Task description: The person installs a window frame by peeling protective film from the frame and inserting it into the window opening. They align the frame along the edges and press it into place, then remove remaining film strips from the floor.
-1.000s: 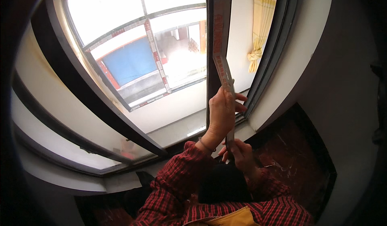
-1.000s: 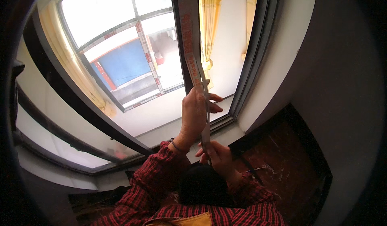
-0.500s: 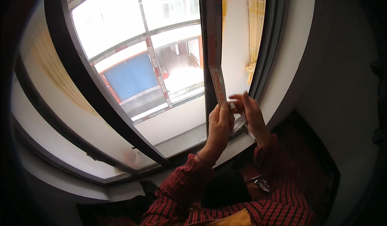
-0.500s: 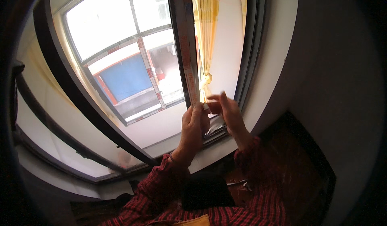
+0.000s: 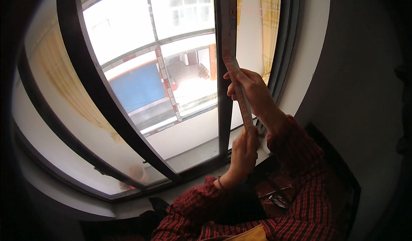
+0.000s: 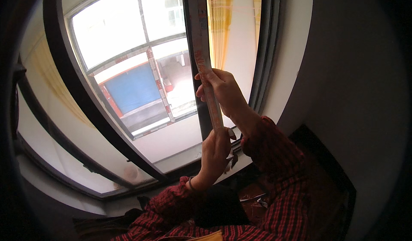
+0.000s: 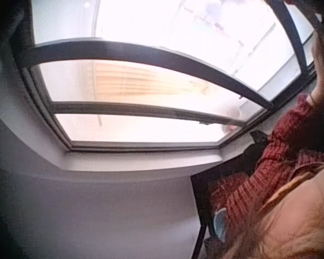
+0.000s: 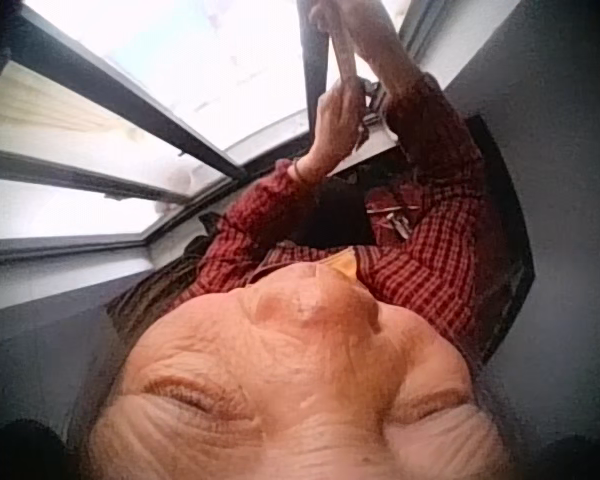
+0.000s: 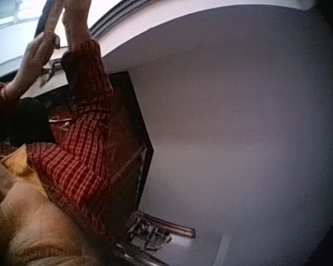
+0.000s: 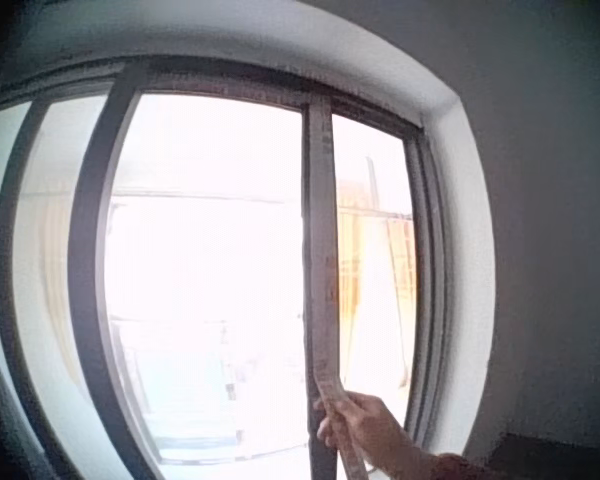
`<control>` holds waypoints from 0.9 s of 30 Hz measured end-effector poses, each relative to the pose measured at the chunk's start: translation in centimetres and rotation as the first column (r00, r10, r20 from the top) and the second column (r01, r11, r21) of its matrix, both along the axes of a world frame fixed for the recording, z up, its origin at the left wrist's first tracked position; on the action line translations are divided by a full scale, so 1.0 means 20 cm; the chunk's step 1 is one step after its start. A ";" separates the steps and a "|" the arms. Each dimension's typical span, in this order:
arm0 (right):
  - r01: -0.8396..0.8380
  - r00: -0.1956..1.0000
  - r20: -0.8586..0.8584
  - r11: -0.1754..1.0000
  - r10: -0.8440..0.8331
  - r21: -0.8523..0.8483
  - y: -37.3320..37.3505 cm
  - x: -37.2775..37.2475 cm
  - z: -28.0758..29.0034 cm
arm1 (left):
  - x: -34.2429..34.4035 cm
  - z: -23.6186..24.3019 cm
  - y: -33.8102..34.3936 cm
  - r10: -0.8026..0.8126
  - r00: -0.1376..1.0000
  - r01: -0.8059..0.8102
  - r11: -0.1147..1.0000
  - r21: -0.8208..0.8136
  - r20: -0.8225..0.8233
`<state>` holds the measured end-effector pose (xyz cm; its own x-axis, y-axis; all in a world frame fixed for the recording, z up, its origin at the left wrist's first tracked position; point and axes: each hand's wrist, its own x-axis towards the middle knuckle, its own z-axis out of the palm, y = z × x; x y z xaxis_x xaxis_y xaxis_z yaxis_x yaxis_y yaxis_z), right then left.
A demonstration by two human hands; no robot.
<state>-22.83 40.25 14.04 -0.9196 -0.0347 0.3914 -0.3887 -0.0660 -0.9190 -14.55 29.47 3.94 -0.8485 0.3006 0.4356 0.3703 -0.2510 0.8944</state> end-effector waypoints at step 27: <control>0.264 0.943 -0.225 0.962 -0.244 0.063 -0.05 0.43 0.14 | -0.40 -0.08 -0.12 -0.380 0.884 0.246 0.874 0.419 0.273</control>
<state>-14.21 39.30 16.91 -0.7978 0.1445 0.5853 -0.5690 0.1407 -0.8102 -22.55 27.05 2.38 -0.8491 0.4530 0.2716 -0.0901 -0.6310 0.7706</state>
